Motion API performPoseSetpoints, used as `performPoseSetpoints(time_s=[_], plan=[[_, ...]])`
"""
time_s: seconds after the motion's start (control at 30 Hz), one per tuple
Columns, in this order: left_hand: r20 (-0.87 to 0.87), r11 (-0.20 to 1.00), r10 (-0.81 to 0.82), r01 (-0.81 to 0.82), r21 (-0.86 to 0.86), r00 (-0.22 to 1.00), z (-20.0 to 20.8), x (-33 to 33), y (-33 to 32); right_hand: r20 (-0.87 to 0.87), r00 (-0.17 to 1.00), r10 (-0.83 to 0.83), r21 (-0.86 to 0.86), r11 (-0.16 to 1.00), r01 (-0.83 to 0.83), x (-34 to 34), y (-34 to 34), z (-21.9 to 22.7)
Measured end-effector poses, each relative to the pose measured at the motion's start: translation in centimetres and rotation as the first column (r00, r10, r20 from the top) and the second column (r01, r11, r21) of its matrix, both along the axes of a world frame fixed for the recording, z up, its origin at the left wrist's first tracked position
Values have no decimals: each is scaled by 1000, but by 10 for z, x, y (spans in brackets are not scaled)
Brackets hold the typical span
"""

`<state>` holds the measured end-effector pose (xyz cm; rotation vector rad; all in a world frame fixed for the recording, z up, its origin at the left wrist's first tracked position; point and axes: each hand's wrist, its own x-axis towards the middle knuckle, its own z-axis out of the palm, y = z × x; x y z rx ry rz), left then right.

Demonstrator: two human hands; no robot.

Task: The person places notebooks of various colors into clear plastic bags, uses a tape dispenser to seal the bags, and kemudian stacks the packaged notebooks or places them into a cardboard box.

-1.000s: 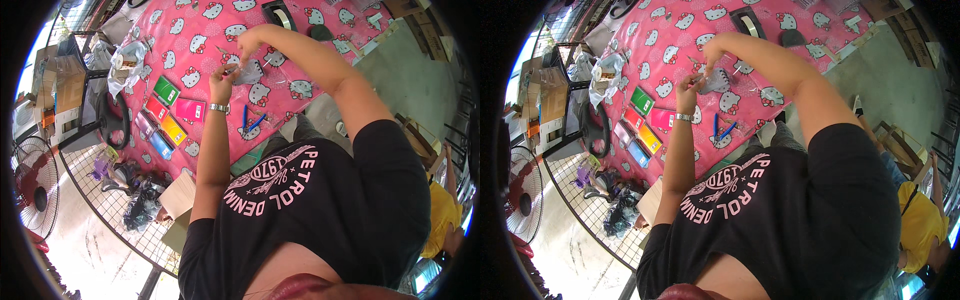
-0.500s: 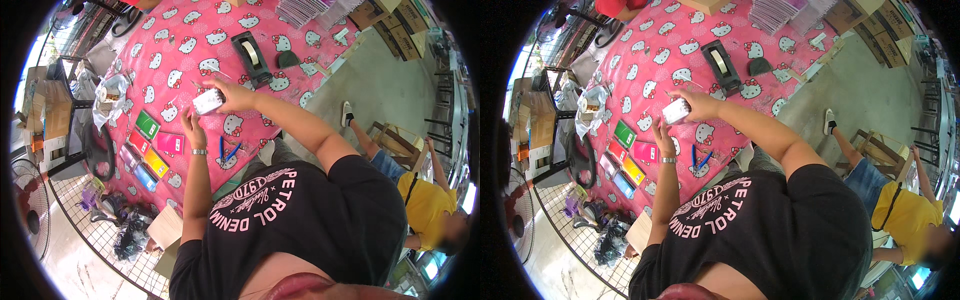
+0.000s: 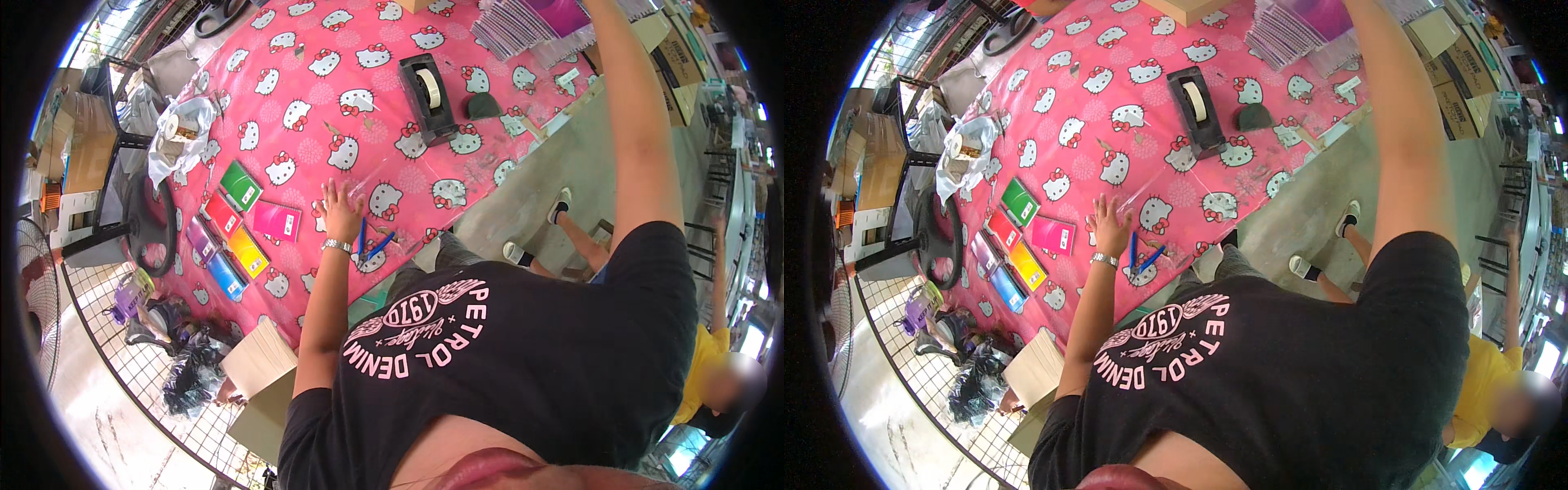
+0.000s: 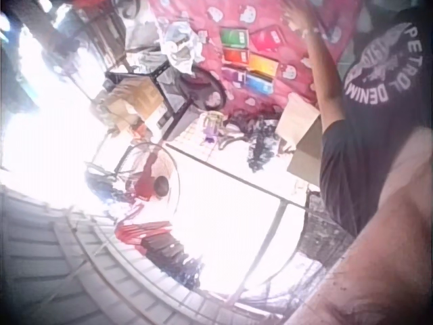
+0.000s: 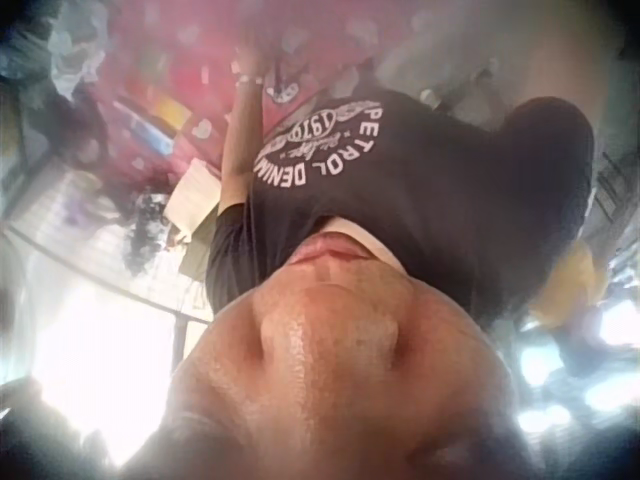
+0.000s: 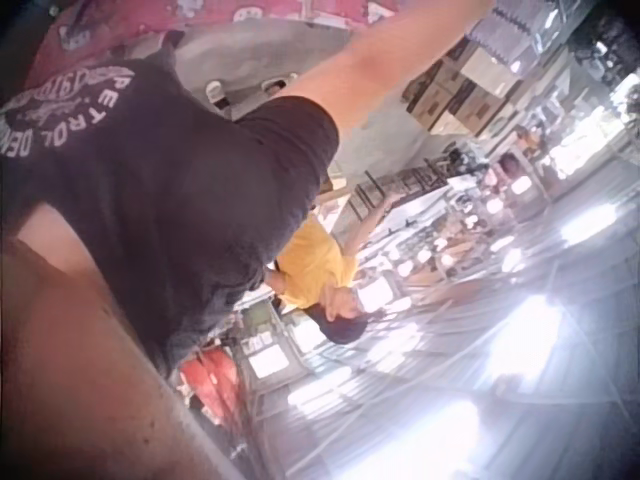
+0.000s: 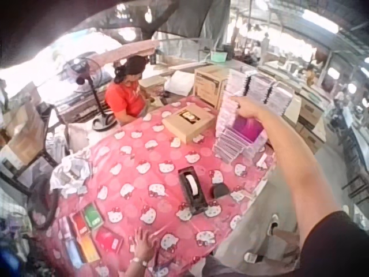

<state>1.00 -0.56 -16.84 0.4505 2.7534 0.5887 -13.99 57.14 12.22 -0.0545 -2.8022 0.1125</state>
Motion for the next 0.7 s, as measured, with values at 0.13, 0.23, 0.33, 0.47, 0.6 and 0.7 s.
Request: performPoseSetpoints(time_s=[0.13,0.23,0.33,0.47,0.6,0.7], plan=[[-94,981,172,-162,105,981,12,7,-42,-146,986,80,279,959,-36,11,9,-94],[-107,958,268,-253,137,957,24,13,-77,-108,993,56,466,885,1,10,8,-119],[-208,923,366,-324,209,907,40,-4,-109,-8,986,-169,452,879,154,27,25,-115],[-218,718,677,-566,406,703,33,-26,-201,-259,933,-249,344,879,330,16,-54,-126],[-512,523,791,-805,281,335,-2,-41,-322,-302,953,5,-298,949,-99,-9,-272,-122],[-207,376,926,-821,429,316,-17,-72,-405,-61,929,365,-807,530,-261,-12,-449,-196]])
